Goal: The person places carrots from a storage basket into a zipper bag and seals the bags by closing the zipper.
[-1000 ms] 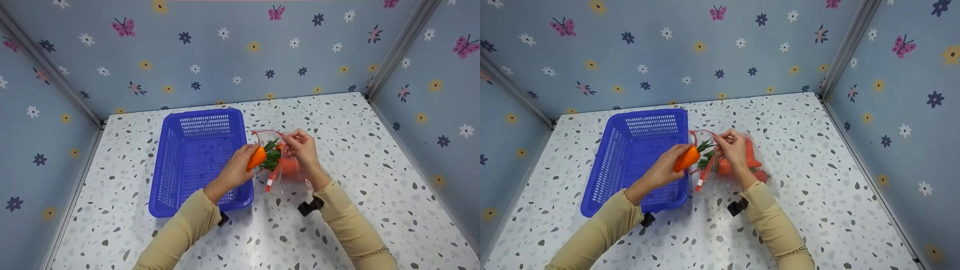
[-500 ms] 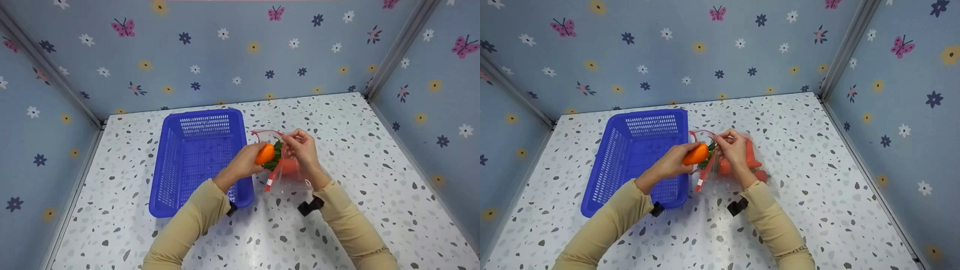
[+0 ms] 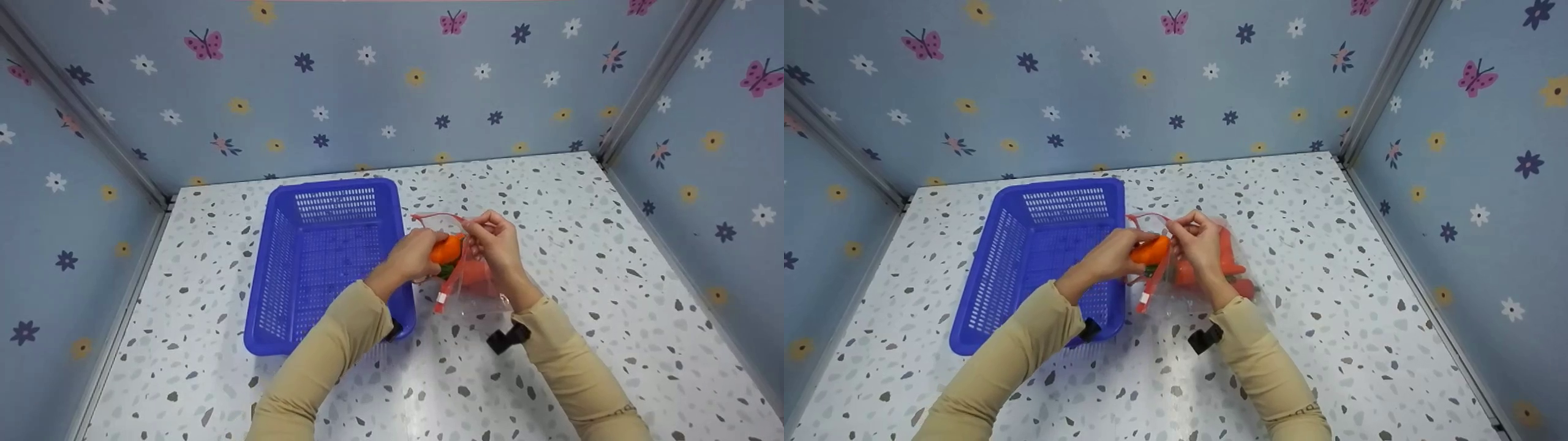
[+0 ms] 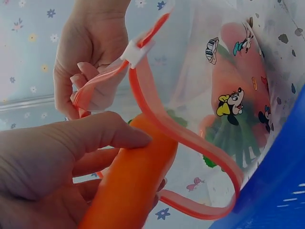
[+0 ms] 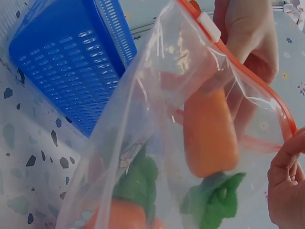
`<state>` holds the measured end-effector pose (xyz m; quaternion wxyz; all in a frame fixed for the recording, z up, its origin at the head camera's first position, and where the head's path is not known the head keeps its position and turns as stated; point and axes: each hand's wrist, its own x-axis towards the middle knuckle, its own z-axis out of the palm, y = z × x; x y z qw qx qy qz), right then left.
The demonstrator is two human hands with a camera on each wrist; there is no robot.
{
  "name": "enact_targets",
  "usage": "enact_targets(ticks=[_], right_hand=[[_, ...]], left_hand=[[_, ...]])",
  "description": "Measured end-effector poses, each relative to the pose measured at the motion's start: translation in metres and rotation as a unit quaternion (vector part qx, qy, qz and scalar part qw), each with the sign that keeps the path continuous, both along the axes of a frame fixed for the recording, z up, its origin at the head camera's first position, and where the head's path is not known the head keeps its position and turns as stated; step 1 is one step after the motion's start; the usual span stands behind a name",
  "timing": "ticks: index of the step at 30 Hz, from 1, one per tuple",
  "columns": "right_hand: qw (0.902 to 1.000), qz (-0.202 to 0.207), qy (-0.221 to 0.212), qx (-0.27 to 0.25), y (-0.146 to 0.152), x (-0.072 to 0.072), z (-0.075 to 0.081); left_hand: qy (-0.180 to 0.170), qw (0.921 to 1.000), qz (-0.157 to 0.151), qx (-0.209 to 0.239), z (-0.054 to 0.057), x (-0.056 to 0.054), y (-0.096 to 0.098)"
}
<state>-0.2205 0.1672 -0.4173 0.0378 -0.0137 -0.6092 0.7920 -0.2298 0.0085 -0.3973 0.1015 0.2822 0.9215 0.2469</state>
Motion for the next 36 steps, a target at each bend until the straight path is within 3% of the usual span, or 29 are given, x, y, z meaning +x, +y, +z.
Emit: enact_targets(ticks=[6, 12, 19, 26, 28, 29, 32, 35, 36], right_hand=[[1.0, -0.004, -0.003, 0.008, 0.002, 0.0, 0.001], [0.9999, -0.004, -0.003, 0.012, 0.003, 0.001, 0.002], [0.9999, -0.008, 0.009, 0.003, 0.003, 0.0, 0.002], [0.9995, -0.02, 0.022, 0.01, 0.005, 0.0, 0.003], [0.9994, -0.022, 0.026, 0.01, 0.005, 0.001, 0.003], [0.9993, -0.01, 0.036, -0.01, 0.009, -0.005, -0.006], [0.9991, -0.005, 0.041, -0.011, 0.01, -0.005, -0.005], [0.9995, -0.006, 0.032, -0.002, 0.011, -0.006, -0.004], [0.9994, -0.016, 0.021, 0.022, 0.008, 0.0, 0.006]], left_hand=[[-0.006, 0.9992, 0.034, -0.018, -0.001, -0.005, 0.011], [0.038, 0.9976, 0.053, -0.02, -0.006, -0.004, 0.019], [0.078, 0.9953, 0.051, 0.028, -0.011, -0.002, 0.025], [0.071, 0.9925, 0.06, 0.08, -0.008, 0.0, 0.02], [0.078, 0.9909, 0.061, 0.092, -0.008, 0.001, 0.016], [0.084, 0.9899, 0.061, 0.096, -0.008, 0.001, 0.014], [0.11, 0.9867, 0.062, 0.102, -0.008, 0.002, 0.008], [0.127, 0.9836, 0.067, 0.109, -0.008, 0.002, 0.0], [0.131, 0.9825, 0.069, 0.112, -0.009, 0.002, -0.003]])
